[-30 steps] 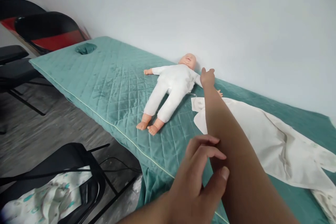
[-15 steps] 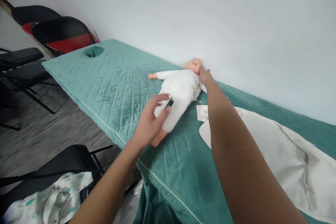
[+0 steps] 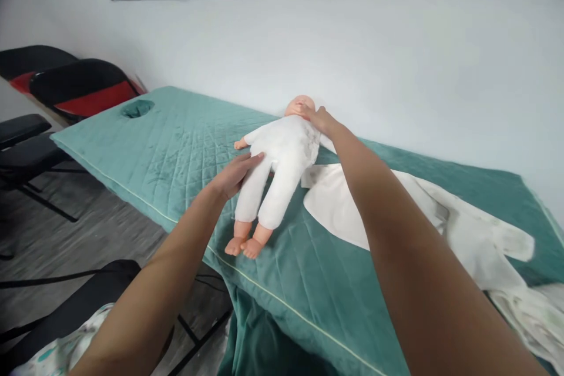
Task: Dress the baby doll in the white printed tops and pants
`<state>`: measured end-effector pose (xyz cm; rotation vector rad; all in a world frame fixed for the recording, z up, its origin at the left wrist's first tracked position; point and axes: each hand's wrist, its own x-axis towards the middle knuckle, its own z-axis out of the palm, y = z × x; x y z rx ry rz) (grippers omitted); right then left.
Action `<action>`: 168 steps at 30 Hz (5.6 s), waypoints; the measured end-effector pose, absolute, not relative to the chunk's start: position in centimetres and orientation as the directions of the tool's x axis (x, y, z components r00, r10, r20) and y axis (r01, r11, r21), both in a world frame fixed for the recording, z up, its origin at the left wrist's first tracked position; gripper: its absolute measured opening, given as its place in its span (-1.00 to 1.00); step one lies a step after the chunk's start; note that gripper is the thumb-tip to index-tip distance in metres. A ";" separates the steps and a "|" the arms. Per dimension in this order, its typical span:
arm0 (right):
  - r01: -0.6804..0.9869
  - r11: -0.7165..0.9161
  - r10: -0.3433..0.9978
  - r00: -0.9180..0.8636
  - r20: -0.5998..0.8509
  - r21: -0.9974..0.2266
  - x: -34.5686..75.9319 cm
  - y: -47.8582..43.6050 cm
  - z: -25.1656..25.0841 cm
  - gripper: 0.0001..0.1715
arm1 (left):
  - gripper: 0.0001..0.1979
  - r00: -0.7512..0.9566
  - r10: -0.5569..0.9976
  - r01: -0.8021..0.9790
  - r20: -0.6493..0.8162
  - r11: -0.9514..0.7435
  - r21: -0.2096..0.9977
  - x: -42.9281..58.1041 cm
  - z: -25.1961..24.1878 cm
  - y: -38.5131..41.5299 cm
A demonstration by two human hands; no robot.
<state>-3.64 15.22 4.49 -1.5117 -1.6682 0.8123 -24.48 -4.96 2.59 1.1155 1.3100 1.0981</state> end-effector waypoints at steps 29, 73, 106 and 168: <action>0.986 0.162 0.953 -0.144 0.265 -0.049 22.7 3.1 5.7 -0.54 | -0.69 0.097 0.959 0.929 0.265 -0.183 0.323 1.1 -4.4 -3.1; 0.872 0.368 0.854 -0.180 0.487 -0.322 21.2 -1.0 1.3 -0.58 | -0.77 -0.287 0.876 0.846 0.388 0.041 0.532 -1.7 -6.1 -2.1; 0.197 -0.001 0.949 0.310 0.062 -0.980 27.8 -6.3 -4.9 -0.28 | -0.76 0.059 0.960 0.563 0.275 -0.260 0.785 5.4 -0.2 0.1; 0.716 0.345 0.851 0.035 0.525 -0.607 20.8 -2.5 0.1 -0.67 | -0.43 -0.394 0.872 0.844 0.292 0.217 0.491 -6.2 -6.9 -5.6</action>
